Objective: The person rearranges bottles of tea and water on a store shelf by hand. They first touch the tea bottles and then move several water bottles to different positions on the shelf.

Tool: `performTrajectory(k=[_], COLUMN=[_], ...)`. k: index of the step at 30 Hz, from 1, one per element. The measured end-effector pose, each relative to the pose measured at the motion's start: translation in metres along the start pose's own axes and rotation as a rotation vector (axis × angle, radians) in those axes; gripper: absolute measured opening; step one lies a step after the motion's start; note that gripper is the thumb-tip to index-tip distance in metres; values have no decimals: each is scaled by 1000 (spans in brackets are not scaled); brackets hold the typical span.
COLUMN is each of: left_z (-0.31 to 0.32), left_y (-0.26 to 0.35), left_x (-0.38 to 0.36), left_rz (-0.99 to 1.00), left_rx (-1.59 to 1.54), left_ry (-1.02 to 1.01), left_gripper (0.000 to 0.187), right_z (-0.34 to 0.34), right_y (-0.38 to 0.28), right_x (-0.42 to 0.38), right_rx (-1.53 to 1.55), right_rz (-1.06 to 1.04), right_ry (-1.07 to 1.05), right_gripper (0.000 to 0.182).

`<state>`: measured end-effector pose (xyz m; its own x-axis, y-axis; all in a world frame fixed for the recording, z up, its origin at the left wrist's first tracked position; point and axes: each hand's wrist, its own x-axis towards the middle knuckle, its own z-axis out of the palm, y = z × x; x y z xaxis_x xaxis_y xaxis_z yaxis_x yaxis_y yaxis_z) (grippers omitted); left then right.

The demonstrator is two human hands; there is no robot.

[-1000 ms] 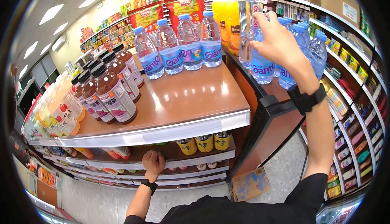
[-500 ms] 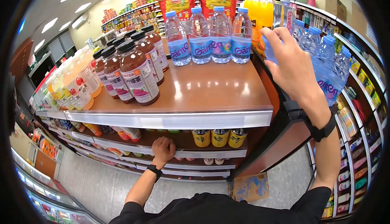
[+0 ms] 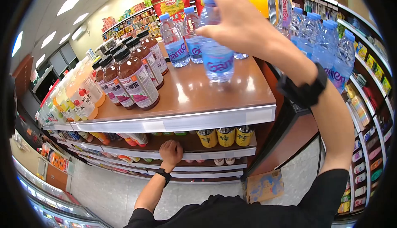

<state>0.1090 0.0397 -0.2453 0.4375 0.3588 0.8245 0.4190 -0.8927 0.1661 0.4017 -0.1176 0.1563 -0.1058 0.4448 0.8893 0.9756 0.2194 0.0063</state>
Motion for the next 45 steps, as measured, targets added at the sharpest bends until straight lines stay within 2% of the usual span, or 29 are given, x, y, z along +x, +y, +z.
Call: performTrajectory(k=[2, 4, 8, 10, 15, 28, 35, 37, 45], left_z=[-2, -3, -5, -7, -4, 0, -3, -3, -3], left_y=[2, 1, 6, 8, 5, 0, 7, 6, 3], left_x=[0, 2, 8, 11, 8, 3, 8, 8, 7], left_rz=[6, 9, -5, 23, 20, 14, 24, 30, 33], left_rx=[13, 28, -8, -51, -30, 23, -19, 18, 4], left_ry=[-14, -21, -30, -31, -52, -74, -88, -80, -46], left_gripper=[10, 9, 8, 16, 14, 10, 14, 10, 10], right_z=[26, 46, 91, 108, 132, 146, 150, 148, 146], right_y=[-2, -8, -8, -11, -15, -22, -15, -13, -19], right_x=[10, 20, 29, 35, 39, 41, 40, 38, 35], right_rx=[54, 115, 82, 124, 86, 130, 156, 181, 173], right_rz=[-8, 182, 171, 220, 239, 287, 257, 263, 182], right_ry=[6, -183, -193, -197, -178, -137, -138, -154, -174], right_gripper=[73, 78, 75, 72, 73, 69, 72, 74, 69])
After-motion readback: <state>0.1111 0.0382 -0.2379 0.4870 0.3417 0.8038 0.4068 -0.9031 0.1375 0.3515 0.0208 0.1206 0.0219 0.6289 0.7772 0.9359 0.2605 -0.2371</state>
